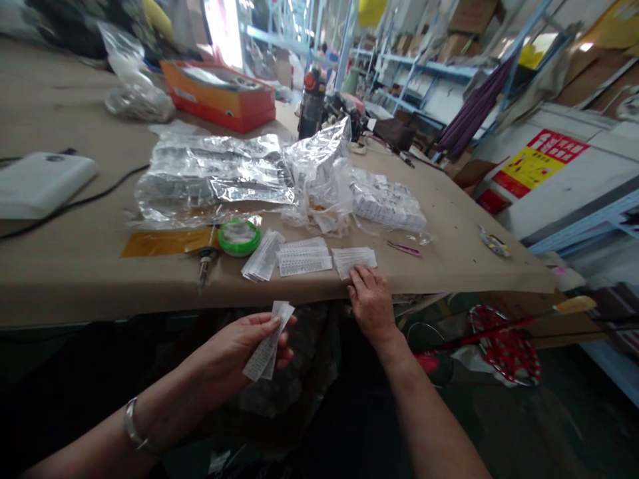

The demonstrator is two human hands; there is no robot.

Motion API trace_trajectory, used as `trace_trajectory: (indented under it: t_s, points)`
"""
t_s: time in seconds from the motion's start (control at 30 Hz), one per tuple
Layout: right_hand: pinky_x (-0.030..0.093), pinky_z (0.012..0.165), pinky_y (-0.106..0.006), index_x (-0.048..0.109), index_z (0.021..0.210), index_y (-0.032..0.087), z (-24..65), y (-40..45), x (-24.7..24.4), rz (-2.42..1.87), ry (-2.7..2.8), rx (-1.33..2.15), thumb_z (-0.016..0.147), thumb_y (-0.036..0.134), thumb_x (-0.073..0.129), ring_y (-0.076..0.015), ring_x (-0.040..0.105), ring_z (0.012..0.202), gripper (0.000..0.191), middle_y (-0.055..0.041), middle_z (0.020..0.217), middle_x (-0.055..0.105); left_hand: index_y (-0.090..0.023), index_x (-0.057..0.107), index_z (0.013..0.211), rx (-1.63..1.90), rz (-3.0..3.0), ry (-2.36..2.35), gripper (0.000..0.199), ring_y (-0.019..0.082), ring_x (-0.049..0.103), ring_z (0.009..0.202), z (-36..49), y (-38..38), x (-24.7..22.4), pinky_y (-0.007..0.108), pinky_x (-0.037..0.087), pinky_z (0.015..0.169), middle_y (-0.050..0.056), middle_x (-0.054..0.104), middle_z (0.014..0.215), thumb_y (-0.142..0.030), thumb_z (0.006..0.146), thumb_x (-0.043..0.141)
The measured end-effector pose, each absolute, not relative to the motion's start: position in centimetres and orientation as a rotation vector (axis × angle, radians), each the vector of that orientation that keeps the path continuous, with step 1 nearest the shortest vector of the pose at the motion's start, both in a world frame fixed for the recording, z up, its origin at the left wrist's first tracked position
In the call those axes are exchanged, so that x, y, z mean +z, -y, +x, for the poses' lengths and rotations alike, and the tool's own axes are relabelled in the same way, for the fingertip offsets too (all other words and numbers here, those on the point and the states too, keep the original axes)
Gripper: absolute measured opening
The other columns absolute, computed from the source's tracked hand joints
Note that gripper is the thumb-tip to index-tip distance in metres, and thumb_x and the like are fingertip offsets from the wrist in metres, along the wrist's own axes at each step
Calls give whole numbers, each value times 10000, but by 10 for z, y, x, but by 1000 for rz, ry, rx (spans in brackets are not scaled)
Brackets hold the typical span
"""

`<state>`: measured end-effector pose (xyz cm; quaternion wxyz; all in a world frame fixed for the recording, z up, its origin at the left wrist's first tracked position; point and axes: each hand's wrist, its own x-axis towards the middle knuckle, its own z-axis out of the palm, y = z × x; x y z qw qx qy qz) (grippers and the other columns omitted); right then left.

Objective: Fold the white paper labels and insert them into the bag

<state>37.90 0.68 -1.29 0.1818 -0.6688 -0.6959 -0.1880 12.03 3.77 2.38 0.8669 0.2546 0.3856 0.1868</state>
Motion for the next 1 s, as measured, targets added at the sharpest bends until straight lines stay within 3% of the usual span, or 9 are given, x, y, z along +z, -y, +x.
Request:
trace_trajectory:
  t_s: [0.2, 0.33, 0.43, 0.53, 0.73, 1.0]
  points:
    - [468, 950, -416, 661, 1064, 181, 391, -5, -20, -1683, 1845, -498, 917, 211, 470, -230, 593, 1062, 242, -98, 1077, 676, -88, 600, 918, 368, 533, -863, 120, 144, 642, 549, 121, -38, 28, 272, 545, 567, 92, 680, 740, -178, 851, 558]
    - [524, 875, -385, 679, 972, 191, 385, -4, -6, -1558, 1585, -365, 894, 219, 524, -202, 652, 934, 175, -80, 976, 696, -88, 603, 911, 379, 515, -880, 120, 150, 640, 551, 120, -37, 28, 280, 547, 566, 86, 675, 718, -183, 850, 562]
    - [504, 920, -422, 671, 981, 234, 353, 3, 10, -1397, 1487, -282, 859, 166, 572, -211, 632, 997, 171, -48, 992, 683, -81, 610, 921, 388, 493, -881, 133, 155, 639, 549, 120, -36, 25, 292, 546, 567, 96, 678, 720, -176, 858, 541]
    - [497, 926, -453, 663, 1004, 267, 309, 11, 16, -1210, 1763, -144, 829, 124, 603, -237, 581, 1089, 234, -40, 1019, 668, -70, 626, 904, 433, 446, -822, 139, 148, 624, 531, 120, -36, 21, 279, 528, 543, 99, 673, 703, -154, 856, 526]
    - [465, 960, -438, 654, 1008, 227, 255, 16, -5, -1039, 2173, -58, 867, 129, 551, -220, 561, 1091, 200, -48, 981, 681, -57, 646, 707, 604, 290, -691, 67, 75, 544, 473, 113, -37, 18, 159, 408, 440, 42, 605, 611, -39, 747, 595]
    - [441, 980, -420, 644, 979, 181, 246, 13, -9, -1044, 2239, -39, 871, 118, 534, -216, 553, 1107, 167, -59, 976, 685, -62, 635, 711, 668, 240, -775, 151, 62, 541, 481, 106, -35, 16, 144, 389, 428, 49, 610, 652, -36, 806, 521]
